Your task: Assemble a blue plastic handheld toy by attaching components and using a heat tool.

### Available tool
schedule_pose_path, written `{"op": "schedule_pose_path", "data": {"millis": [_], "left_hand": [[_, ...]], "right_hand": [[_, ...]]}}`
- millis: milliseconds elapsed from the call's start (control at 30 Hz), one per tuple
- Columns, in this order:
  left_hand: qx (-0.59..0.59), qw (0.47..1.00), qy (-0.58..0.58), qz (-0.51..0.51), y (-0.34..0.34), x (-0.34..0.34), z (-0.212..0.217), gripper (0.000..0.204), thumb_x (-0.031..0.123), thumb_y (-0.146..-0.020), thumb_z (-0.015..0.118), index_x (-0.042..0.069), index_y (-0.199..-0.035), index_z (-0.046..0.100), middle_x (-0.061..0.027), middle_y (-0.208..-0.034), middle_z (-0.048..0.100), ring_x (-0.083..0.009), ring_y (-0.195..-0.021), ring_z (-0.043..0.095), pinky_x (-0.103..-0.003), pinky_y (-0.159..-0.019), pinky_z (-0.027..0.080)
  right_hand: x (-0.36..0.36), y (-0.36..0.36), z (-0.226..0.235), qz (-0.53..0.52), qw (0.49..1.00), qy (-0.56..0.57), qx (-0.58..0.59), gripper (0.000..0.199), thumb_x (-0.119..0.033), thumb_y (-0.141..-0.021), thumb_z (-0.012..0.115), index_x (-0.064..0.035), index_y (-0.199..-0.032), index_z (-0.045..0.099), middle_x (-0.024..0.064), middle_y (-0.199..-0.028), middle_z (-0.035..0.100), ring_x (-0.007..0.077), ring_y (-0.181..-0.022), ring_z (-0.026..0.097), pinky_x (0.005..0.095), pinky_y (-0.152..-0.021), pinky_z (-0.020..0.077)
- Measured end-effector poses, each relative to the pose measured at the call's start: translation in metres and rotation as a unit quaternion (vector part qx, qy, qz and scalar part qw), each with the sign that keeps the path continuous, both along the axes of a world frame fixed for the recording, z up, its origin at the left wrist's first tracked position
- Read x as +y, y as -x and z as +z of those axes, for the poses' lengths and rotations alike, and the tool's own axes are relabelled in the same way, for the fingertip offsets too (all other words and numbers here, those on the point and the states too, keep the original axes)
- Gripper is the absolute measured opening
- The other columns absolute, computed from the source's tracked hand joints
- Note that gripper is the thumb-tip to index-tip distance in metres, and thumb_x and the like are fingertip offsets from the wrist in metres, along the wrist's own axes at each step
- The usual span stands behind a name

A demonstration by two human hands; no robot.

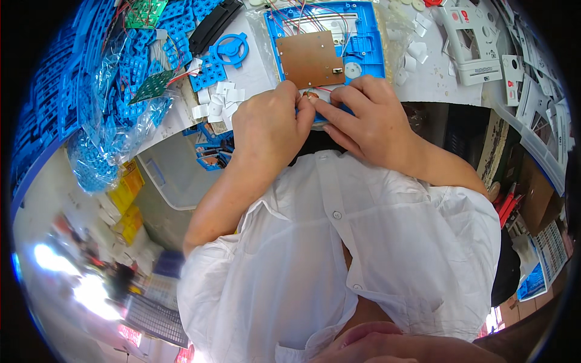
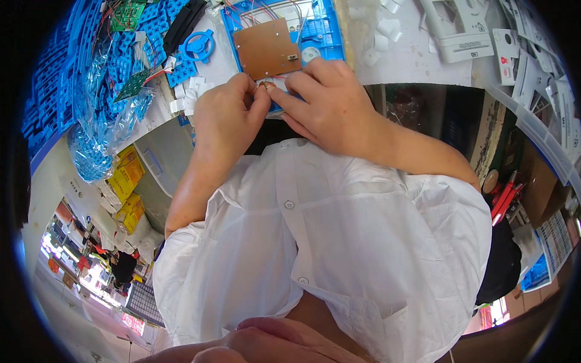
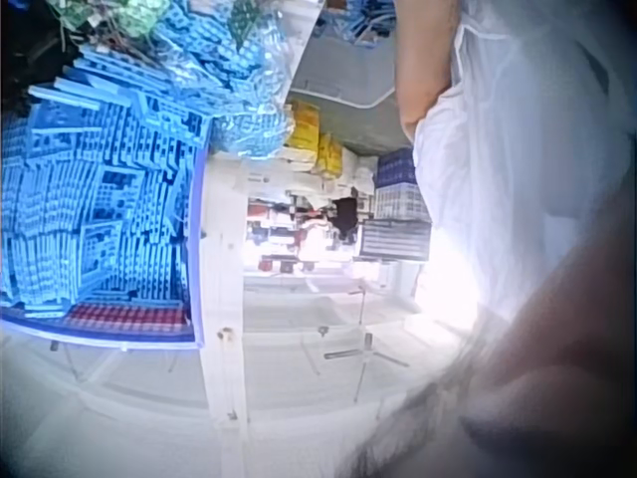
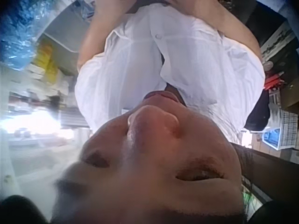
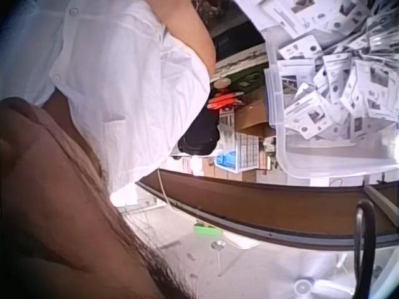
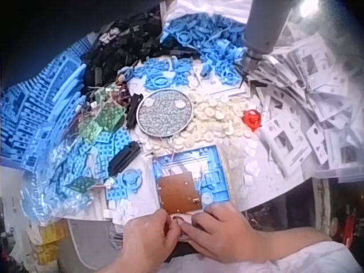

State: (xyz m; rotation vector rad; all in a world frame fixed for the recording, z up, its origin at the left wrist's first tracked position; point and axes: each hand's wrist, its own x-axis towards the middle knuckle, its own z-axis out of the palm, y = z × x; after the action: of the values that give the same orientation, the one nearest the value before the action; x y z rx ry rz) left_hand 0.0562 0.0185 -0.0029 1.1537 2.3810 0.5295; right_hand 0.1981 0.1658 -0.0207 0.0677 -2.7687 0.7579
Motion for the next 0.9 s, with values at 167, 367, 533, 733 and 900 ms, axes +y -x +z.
{"op": "schedule_pose_path", "data": {"millis": [167, 367, 533, 733, 900], "left_hand": [[0.004, 1.000, -0.005, 0.011, -0.003, 0.002, 0.002, 0.024, 0.024, -0.091, 0.065, 0.005, -0.077, 0.062, -0.0160, -0.065, 0.067, -0.0355, -0.059, 0.068, -0.046, -0.054, 0.052], [0.014, 0.999, -0.026, 0.018, -0.004, 0.000, -0.001, 0.024, 0.023, -0.090, 0.066, 0.005, -0.075, 0.061, -0.0145, -0.063, 0.065, -0.0341, -0.057, 0.067, -0.045, -0.052, 0.051], [0.016, 0.999, -0.035, 0.023, -0.005, -0.003, 0.000, 0.022, 0.020, -0.090, 0.067, 0.006, -0.075, 0.060, -0.0136, -0.062, 0.064, -0.0334, -0.056, 0.066, -0.044, -0.051, 0.050], [0.019, 0.999, -0.039, 0.003, 0.000, -0.005, 0.000, 0.021, 0.019, -0.092, 0.065, 0.006, -0.077, 0.059, -0.0142, -0.063, 0.064, -0.0341, -0.057, 0.065, -0.045, -0.052, 0.050], [0.028, 0.998, -0.045, -0.023, 0.004, -0.006, 0.001, 0.022, 0.019, -0.094, 0.064, 0.005, -0.079, 0.058, -0.0153, -0.064, 0.064, -0.0355, -0.059, 0.065, -0.046, -0.054, 0.050]], "right_hand": [[-0.003, 0.000, 0.001, -0.014, 0.999, -0.021, -0.040, 0.047, -0.029, -0.079, 0.080, -0.0092, -0.121, 0.070, 0.0013, -0.105, 0.061, 0.0232, -0.102, 0.055, 0.0393, -0.085, 0.0435], [-0.004, -0.001, 0.003, -0.013, 0.998, -0.031, -0.060, 0.054, -0.033, -0.079, 0.080, -0.0074, -0.125, 0.068, 0.0012, -0.108, 0.061, 0.0223, -0.102, 0.054, 0.0387, -0.086, 0.0422], [-0.008, -0.003, 0.008, -0.012, 0.993, -0.056, -0.108, 0.067, -0.036, -0.078, 0.080, -0.0081, -0.136, 0.061, 0.0024, -0.117, 0.059, 0.0232, -0.105, 0.053, 0.0401, -0.092, 0.0406], [-0.013, -0.005, 0.012, 0.002, 0.985, -0.087, -0.148, 0.076, -0.042, -0.079, 0.080, -0.0080, -0.142, 0.055, 0.0027, -0.123, 0.056, 0.0219, -0.108, 0.050, 0.0412, -0.094, 0.0391], [-0.010, -0.005, 0.014, 0.023, 0.983, -0.095, -0.157, 0.079, -0.043, -0.079, 0.080, -0.0082, -0.144, 0.054, 0.0033, -0.123, 0.056, 0.0222, -0.108, 0.050, 0.0418, -0.095, 0.0390]]}}
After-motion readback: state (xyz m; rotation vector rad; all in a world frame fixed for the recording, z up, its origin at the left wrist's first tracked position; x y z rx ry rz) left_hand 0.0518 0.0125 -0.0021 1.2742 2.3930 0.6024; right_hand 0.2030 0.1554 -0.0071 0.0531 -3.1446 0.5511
